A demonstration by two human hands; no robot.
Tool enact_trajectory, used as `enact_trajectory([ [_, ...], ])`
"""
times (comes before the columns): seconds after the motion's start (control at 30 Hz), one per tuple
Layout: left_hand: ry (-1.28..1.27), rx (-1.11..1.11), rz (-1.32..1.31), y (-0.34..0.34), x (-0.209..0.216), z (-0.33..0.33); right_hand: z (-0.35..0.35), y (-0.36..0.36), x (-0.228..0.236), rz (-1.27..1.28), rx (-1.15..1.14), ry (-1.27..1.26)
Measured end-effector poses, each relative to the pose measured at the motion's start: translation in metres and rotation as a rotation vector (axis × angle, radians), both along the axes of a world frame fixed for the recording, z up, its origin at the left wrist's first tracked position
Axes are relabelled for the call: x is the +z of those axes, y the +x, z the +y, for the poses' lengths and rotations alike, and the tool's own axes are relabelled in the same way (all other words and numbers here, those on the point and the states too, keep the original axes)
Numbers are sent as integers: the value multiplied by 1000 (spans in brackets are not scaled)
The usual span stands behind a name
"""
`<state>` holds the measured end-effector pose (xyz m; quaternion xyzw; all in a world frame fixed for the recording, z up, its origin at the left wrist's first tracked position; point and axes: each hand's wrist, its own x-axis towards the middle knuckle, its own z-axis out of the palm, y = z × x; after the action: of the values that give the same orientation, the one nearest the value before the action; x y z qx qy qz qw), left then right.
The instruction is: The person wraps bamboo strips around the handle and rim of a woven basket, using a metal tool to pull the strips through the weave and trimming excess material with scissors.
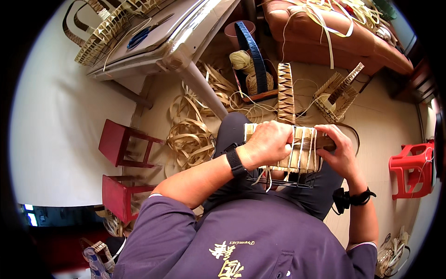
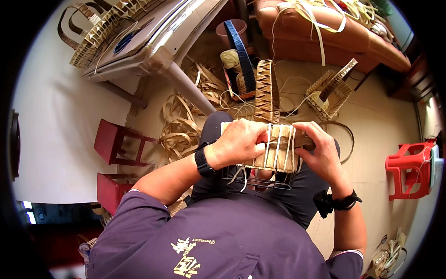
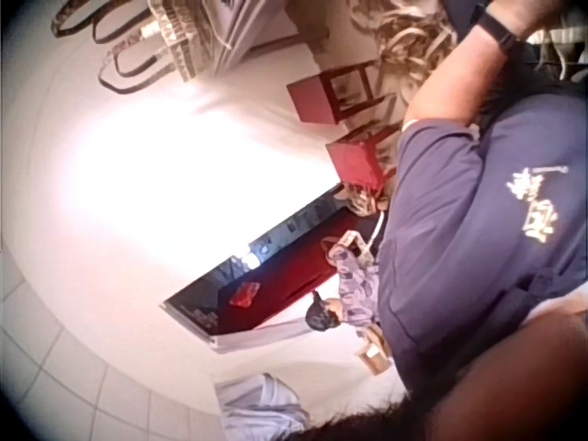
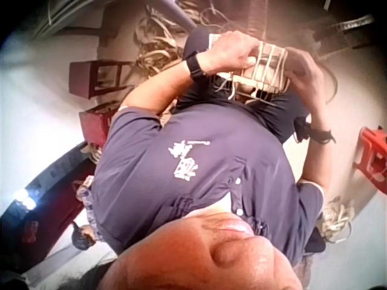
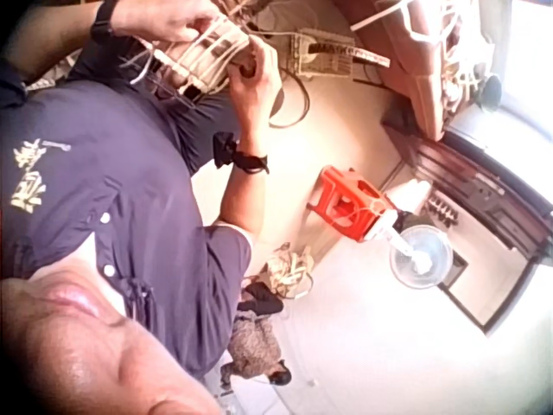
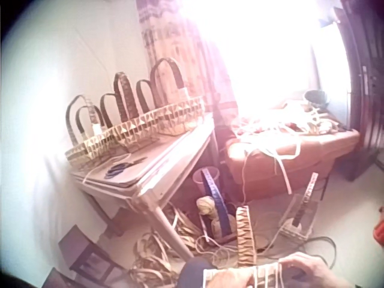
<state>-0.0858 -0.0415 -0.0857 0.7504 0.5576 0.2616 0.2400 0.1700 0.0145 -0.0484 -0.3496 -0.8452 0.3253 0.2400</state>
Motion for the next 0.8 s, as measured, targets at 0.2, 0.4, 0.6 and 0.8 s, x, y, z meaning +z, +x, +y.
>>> enact_trajectory([
  [0.2,-127,7,-135,-5,2,7,6,7,-19,106,-43,-127],
  [0.4,-75,14,-95,-22,-3,7,2,4,-37,190,-100,-196],
  [0.6,-205,61,-106,-71,-5,4,-3,3,-40,137,-131,-137],
  [0.8,-344,74,-173,-92,-7,-5,-1,0,-42,67,-14,-24],
])
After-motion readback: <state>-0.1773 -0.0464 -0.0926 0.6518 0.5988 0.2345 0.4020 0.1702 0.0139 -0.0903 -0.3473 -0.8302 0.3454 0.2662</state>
